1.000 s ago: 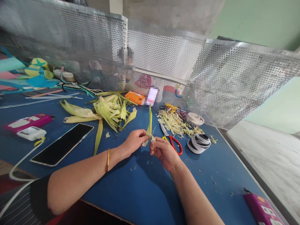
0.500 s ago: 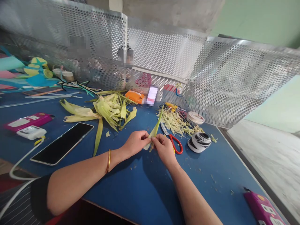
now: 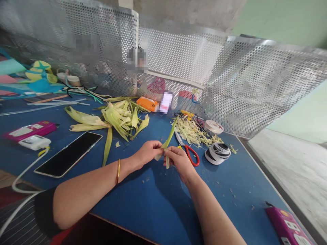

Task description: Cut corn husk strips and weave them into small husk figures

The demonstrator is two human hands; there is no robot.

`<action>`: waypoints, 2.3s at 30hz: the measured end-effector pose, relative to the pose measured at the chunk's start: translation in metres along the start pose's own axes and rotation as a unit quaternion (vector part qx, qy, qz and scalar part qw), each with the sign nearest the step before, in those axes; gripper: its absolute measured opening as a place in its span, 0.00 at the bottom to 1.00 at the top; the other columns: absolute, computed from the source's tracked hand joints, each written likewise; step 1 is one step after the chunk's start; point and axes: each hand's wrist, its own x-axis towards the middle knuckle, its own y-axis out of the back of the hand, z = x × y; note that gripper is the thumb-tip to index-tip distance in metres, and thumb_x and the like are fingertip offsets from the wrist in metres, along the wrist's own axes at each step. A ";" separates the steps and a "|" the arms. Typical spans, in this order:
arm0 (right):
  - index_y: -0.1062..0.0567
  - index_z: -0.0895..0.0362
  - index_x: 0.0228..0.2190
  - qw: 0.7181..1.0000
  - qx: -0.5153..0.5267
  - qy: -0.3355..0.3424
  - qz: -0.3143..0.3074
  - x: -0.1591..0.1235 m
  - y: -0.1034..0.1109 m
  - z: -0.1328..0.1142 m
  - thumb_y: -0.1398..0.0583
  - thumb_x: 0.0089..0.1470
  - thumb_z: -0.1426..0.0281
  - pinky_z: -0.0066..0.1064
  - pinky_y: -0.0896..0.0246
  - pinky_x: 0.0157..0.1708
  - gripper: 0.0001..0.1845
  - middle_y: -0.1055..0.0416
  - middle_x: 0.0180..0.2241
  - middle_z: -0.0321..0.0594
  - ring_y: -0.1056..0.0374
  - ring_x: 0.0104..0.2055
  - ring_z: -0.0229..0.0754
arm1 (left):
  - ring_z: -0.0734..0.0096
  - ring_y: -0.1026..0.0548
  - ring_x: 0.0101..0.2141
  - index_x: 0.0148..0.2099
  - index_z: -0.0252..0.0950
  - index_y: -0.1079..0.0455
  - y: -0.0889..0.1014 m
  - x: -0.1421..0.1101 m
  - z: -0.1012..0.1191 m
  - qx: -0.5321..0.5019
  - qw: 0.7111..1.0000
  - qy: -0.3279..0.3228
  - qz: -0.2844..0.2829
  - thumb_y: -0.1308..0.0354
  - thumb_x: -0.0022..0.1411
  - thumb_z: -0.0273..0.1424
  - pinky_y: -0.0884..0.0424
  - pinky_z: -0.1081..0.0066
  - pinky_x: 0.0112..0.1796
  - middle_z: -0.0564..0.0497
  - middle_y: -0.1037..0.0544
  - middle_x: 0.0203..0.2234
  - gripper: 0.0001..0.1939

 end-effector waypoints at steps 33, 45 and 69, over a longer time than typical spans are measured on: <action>0.28 0.55 0.23 0.986 -0.073 0.126 0.085 0.007 0.003 0.006 0.34 0.45 0.55 0.31 0.42 0.28 0.17 0.31 0.23 0.35 0.36 0.26 0.38 | 0.76 0.30 0.21 0.31 0.35 0.33 -0.004 -0.007 0.003 -0.008 0.999 -0.040 -0.029 0.41 0.55 0.32 0.34 0.76 0.24 0.55 0.26 0.22 0.06; 0.29 0.56 0.20 0.996 -0.049 0.070 0.024 0.004 -0.001 0.004 0.31 0.40 0.50 0.29 0.43 0.26 0.23 0.32 0.19 0.33 0.38 0.23 0.35 | 0.79 0.37 0.15 0.25 0.37 0.42 -0.005 -0.007 0.009 -0.107 0.992 0.055 -0.020 0.40 0.53 0.31 0.43 0.77 0.19 0.59 0.37 0.13 0.12; 0.29 0.57 0.21 0.995 0.093 -0.025 0.000 0.000 0.006 -0.003 0.31 0.38 0.62 0.26 0.45 0.21 0.15 0.33 0.20 0.33 0.37 0.21 0.35 | 0.80 0.34 0.18 0.28 0.36 0.38 -0.002 -0.004 0.003 -0.145 0.987 0.035 -0.055 0.42 0.59 0.34 0.38 0.76 0.22 0.58 0.32 0.18 0.11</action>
